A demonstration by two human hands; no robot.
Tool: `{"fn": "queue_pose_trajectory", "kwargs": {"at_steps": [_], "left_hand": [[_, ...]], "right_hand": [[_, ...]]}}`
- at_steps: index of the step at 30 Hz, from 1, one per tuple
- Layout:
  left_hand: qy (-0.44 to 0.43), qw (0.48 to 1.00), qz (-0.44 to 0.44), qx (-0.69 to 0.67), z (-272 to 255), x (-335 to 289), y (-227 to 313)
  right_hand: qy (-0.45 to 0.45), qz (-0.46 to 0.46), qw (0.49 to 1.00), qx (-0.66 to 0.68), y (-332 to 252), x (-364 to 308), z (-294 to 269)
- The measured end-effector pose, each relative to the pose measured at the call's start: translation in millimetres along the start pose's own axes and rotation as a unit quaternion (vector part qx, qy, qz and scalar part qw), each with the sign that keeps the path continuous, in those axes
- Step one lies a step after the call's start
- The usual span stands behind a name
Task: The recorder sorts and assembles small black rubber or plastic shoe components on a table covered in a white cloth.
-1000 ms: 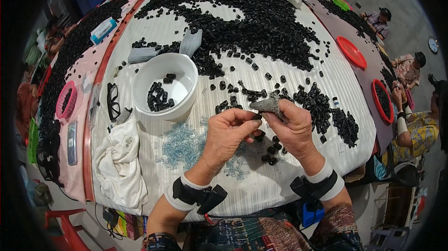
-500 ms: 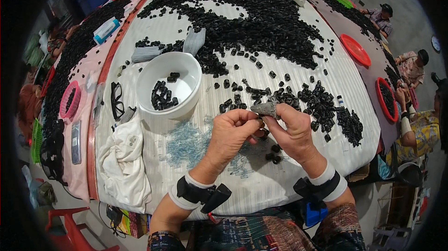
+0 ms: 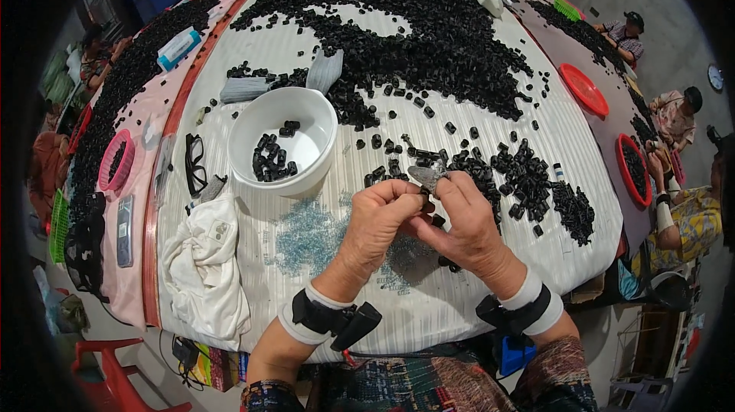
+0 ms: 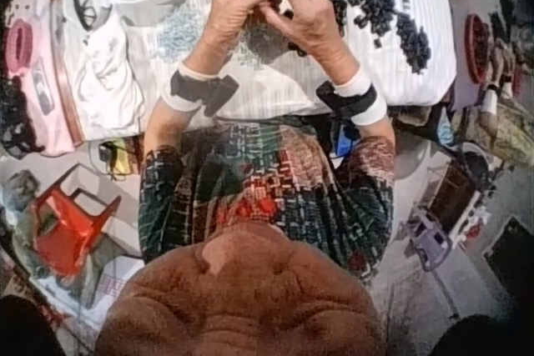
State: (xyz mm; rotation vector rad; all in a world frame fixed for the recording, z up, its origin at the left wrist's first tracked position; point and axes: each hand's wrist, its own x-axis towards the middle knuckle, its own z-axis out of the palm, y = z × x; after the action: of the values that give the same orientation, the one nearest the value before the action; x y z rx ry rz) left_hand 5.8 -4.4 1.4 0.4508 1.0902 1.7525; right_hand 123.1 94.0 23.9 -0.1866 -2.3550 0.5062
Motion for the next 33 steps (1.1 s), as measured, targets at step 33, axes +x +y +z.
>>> {"fn": "queue_pose_trajectory", "kwargs": {"at_steps": [33], "left_hand": [[-0.041,0.997,-0.058,0.043,-1,-1,3]], "right_hand": [[0.000,-0.036,0.996,-0.082,1,-5,-9]]}}
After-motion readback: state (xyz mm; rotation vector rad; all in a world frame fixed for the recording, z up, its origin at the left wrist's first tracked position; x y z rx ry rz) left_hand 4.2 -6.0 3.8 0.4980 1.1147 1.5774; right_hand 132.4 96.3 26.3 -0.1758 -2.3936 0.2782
